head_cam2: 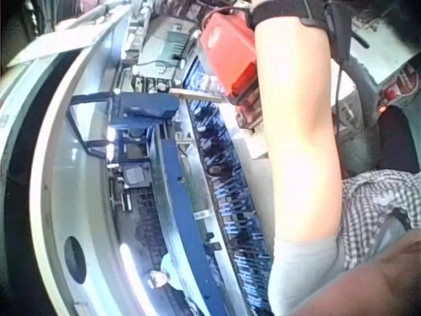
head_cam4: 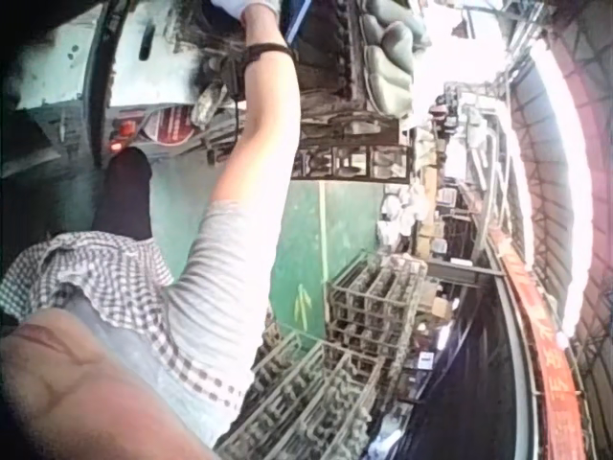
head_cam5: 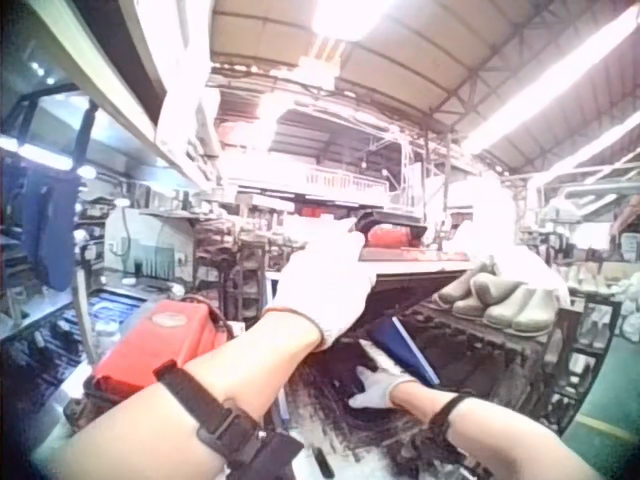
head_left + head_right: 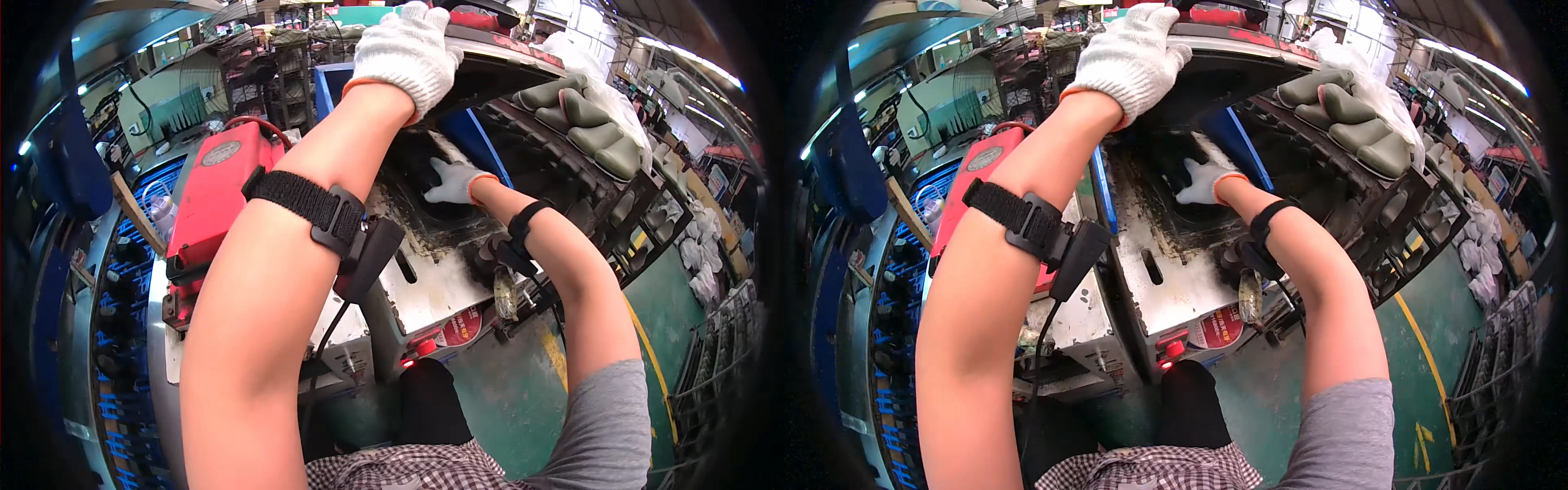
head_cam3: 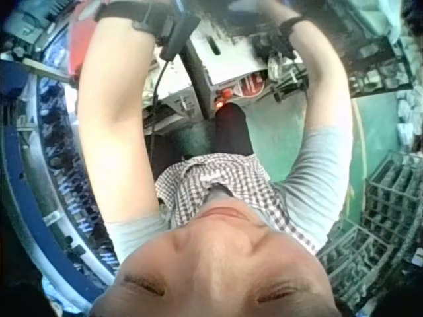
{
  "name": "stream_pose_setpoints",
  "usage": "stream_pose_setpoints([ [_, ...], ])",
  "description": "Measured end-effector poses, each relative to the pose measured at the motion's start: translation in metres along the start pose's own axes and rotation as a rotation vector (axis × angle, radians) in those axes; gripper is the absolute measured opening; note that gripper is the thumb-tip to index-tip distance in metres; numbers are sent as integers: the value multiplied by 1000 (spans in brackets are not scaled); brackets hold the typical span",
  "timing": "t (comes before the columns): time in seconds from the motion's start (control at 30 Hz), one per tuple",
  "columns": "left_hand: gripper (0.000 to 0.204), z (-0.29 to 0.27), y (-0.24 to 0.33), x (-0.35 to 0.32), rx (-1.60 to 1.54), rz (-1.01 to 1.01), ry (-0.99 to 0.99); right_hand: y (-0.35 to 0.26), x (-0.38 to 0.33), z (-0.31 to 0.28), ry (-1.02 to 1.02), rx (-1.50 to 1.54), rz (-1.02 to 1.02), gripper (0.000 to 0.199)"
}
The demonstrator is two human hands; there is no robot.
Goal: Operating a specialized pressing machine to attach soles to shoe uppers in a factory.
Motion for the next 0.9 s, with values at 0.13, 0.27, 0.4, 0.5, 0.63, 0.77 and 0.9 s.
stream_pose_setpoints([
  [0.13,59,-1,-3,-8,41,77,-3,24,-5,-28,58,801,-47,83],
  [0.27,83,-21,12,-50,63,-73,-262,-12,-128,-34,-106,1463,207,47],
  [0.4,88,-70,14,-142,-736,-786,-335,-31,-193,-19,-216,1796,-202,65],
  [0.5,88,-110,41,-220,-1189,-1052,-88,-71,-242,-7,-196,1841,-445,73],
  [0.63,81,-154,97,-305,-1551,-1202,-5,-158,-275,19,-348,1846,-669,92],
  [0.77,84,-213,106,-342,-1403,-1233,293,-244,-294,30,-327,1518,-869,79],
  [0.9,98,-285,91,-359,-1251,-1048,510,-295,-307,32,232,940,-1043,81],
])
Point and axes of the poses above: each hand's wrist, its own x-axis towards the middle knuckle, its own z-axis out of the palm, y = z × x, the point moved 6 cm from there along x, towards the middle knuckle, and after that the axes turned 7 degrees about z, right-handed, at the moved point
